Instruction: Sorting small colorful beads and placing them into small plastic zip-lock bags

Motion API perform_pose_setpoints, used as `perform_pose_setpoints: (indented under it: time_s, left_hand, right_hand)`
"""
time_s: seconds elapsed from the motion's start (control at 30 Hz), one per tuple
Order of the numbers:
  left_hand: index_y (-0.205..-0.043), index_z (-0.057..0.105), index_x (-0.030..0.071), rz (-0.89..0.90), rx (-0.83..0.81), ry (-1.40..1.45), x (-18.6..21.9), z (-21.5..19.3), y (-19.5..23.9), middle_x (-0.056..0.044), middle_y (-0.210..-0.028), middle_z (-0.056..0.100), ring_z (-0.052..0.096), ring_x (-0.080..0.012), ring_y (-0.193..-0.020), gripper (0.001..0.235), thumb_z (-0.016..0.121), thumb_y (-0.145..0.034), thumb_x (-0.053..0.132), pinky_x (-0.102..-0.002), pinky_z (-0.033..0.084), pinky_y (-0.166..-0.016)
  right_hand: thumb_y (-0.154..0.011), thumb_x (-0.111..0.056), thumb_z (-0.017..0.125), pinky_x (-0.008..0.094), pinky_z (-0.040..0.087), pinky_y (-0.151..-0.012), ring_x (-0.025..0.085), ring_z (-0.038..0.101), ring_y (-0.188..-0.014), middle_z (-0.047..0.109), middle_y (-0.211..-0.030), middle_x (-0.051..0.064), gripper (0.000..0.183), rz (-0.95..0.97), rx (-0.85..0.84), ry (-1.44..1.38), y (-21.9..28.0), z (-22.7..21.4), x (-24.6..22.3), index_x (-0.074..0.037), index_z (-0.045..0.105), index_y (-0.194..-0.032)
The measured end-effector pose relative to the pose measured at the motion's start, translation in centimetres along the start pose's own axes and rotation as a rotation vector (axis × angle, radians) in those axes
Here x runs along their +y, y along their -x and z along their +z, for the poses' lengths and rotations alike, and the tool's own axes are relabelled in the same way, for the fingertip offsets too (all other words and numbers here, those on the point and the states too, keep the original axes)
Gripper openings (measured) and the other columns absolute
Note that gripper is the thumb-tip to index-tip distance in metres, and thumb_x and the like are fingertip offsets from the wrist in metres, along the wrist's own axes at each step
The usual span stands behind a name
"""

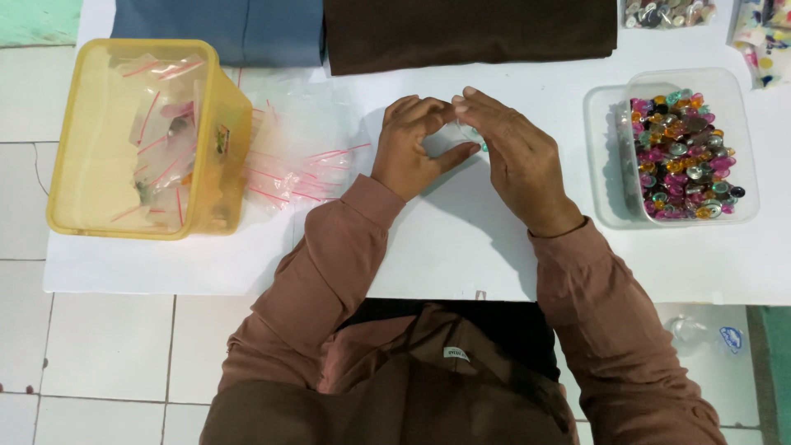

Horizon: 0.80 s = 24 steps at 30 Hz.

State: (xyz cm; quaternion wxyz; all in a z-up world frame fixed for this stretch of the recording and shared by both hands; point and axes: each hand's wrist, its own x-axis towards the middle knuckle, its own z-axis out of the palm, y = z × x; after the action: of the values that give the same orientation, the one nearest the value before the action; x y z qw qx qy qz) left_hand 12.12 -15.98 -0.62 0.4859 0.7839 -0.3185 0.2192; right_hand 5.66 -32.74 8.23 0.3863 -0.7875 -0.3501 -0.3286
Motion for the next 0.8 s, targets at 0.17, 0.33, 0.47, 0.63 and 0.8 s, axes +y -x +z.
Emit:
perform_pose_setpoints:
  time_s: [0.17, 0.33, 0.47, 0.63, 0.8]
  left_hand:
    - [-0.117, 0.071, 0.02, -0.051, -0.047, -0.061, 1.3, -1.3, -0.6, 0.009, -0.103, 0.069, 0.066, -0.0149, -0.098, 0.038, 0.086, -0.088, 0.038, -0.039, 0.041, -0.106]
    - [-0.131, 0.067, 0.022, -0.075, 0.01, 0.08, 2.1, -2.5, -1.2, 0.005, -0.103, 0.071, 0.066, -0.0132, -0.095, 0.042, 0.084, -0.093, 0.025, -0.029, 0.054, -0.09]
    - [-0.133, 0.066, 0.019, -0.152, 0.052, 0.213, 2.4, -2.7, -1.2, 0.002, -0.106, 0.069, 0.067, -0.0126, -0.103, 0.041, 0.083, -0.095, 0.017, -0.027, 0.056, -0.097]
    - [-0.133, 0.066, 0.021, -0.152, 0.024, 0.164, 2.2, -2.4, -1.2, 0.005, -0.107, 0.07, 0.066, -0.012, -0.103, 0.043, 0.084, -0.093, 0.021, -0.027, 0.054, -0.096]
    - [-0.136, 0.063, 0.026, -0.086, -0.034, 0.044, 0.8, -1.8, -2.1, 0.008, -0.109, 0.069, 0.062, -0.0129, -0.099, 0.043, 0.081, -0.097, 0.031, -0.029, 0.051, -0.095]
  right_hand:
    - [-0.113, 0.012, 0.041, 0.05, 0.051, -0.121, 0.042, 0.055, -0.143, 0.057, -0.148, 0.023, 0.034, 0.068, -0.105, -0.071, 0.9, -0.6, 0.9, 0.006, 0.048, -0.146]
    - [-0.121, -0.012, 0.04, 0.044, 0.052, -0.097, 0.036, 0.061, -0.121, 0.065, -0.134, 0.02, 0.03, 0.148, 0.012, 0.07, 1.3, -2.3, 1.3, 0.004, 0.057, -0.138]
    - [-0.107, 0.01, 0.056, 0.051, 0.047, -0.104, 0.042, 0.054, -0.124, 0.061, -0.141, 0.024, 0.039, 0.192, -0.246, 0.175, 3.1, -2.8, 1.7, 0.003, 0.054, -0.145]
    - [-0.105, 0.007, 0.063, 0.054, 0.05, -0.099, 0.044, 0.054, -0.126, 0.061, -0.146, 0.016, 0.034, 0.098, -0.412, 0.352, 5.7, -1.3, 3.4, -0.002, 0.067, -0.137]
    - [-0.089, 0.023, 0.064, 0.042, 0.056, -0.084, 0.035, 0.058, -0.099, 0.07, -0.123, 0.018, 0.038, -0.024, -0.412, 0.316, 4.5, -0.7, 6.2, 0.003, 0.076, -0.119]
